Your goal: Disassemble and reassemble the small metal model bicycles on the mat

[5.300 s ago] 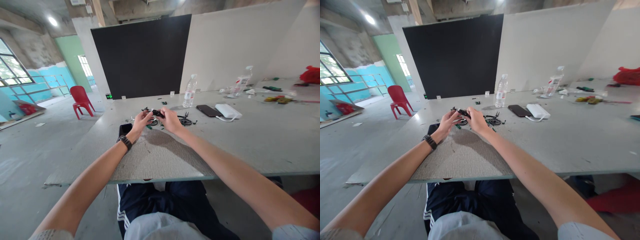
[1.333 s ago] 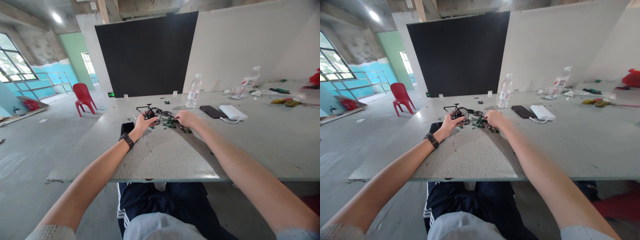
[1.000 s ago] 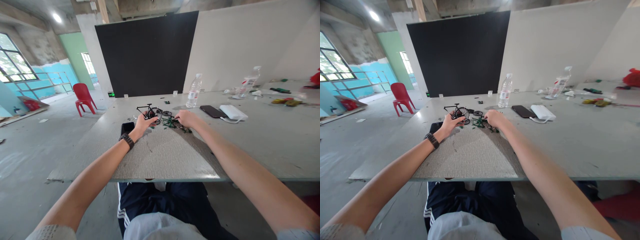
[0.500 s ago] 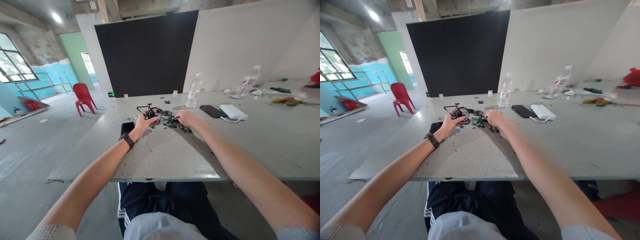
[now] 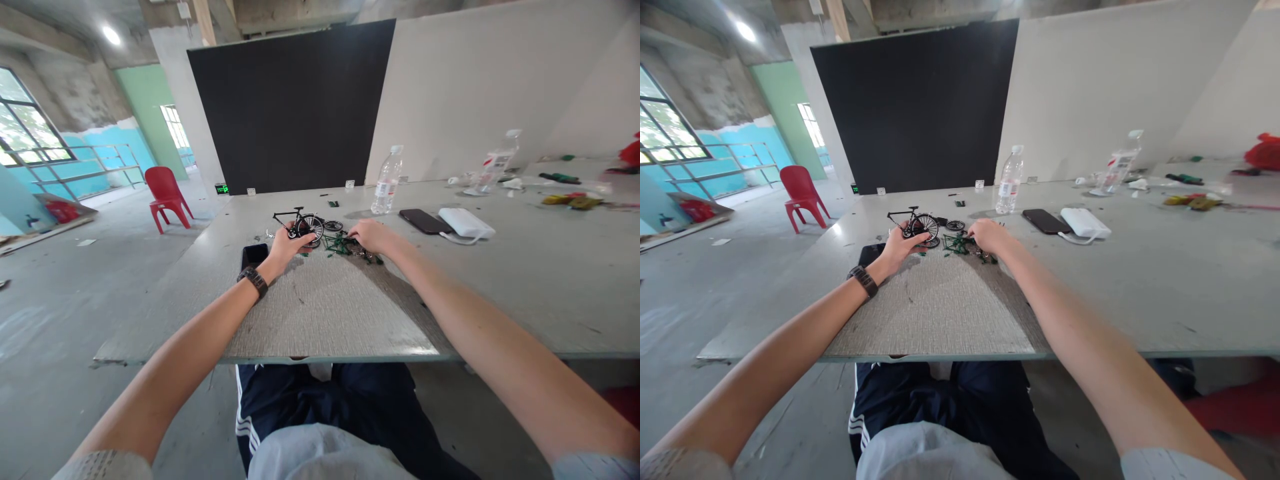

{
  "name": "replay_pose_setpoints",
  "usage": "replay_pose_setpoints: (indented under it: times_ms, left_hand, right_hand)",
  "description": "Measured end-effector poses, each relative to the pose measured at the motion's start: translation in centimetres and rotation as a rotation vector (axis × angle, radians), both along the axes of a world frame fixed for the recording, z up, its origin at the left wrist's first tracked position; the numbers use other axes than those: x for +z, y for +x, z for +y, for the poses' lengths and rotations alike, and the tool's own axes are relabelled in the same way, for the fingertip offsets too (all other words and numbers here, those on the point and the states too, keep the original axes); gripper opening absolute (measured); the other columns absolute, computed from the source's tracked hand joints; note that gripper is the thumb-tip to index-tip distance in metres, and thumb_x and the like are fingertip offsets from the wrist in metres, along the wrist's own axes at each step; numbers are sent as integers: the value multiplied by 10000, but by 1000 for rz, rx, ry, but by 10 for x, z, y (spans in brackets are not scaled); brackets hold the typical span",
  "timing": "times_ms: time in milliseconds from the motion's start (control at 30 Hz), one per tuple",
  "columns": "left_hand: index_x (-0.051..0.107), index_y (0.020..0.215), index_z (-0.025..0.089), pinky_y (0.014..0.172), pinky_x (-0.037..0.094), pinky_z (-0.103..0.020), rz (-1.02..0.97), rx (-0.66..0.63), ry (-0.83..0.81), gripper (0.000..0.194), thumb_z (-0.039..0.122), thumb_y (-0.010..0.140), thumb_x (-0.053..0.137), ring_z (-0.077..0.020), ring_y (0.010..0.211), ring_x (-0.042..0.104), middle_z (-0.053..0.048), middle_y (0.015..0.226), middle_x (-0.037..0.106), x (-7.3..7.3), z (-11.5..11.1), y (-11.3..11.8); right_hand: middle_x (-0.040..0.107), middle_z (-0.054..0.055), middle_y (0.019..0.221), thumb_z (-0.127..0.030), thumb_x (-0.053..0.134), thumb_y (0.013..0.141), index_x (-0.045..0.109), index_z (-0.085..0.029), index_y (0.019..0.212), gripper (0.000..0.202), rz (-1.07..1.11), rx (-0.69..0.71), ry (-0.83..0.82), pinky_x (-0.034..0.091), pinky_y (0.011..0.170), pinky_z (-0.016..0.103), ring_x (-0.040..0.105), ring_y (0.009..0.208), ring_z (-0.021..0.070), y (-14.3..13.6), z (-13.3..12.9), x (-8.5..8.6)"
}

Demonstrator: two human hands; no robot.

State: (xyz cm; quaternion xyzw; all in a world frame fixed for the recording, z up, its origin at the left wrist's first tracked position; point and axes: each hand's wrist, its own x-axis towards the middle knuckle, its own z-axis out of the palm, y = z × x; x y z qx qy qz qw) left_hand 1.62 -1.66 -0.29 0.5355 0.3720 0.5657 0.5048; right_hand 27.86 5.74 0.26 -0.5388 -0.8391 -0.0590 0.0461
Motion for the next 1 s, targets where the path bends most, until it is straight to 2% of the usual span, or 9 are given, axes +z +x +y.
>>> replay_pose_setpoints:
  times_ms: [167,433,667,833,1000]
  left_hand:
    - [581,1062,137,728,629,-338,-7,-5,-5,338,137,815,810,-153,774,715,-90,991,733,-2,2,0]
    - [589,1071,141,745,632,-342,6,-3,-6,350,153,808,819,-153,792,716,-99,1027,729,-3,3,-1]
    - [582,1060,140,748,631,-337,11,-3,-3,331,138,817,807,-147,780,712,-90,999,727,-1,0,0]
    - [582,1061,150,748,631,-338,-10,-10,7,344,146,809,816,-149,780,714,-79,994,727,-4,3,-1]
    - [583,1010,149,751,633,-347,-5,21,6,287,156,825,802,-145,744,710,-68,945,728,-9,8,-2]
  right_hand:
    - [741,130,1196,32,527,810,772,-182,1211,517,-56,18,10,473,872,293,681,1062,241,2,1,-1]
    - [725,151,1207,11,529,837,753,-163,1235,489,-45,9,1,471,859,303,669,1073,249,2,-4,2]
    - [722,118,1184,-81,642,834,768,-228,1197,411,-17,10,7,468,831,306,675,1067,267,2,-5,4]
    - [715,127,1168,-213,518,988,765,-233,1166,305,63,-29,54,447,794,323,670,991,249,0,-9,6]
    - [713,113,1077,-332,514,1019,761,-244,1087,271,86,28,130,404,708,323,644,939,248,-11,-27,20]
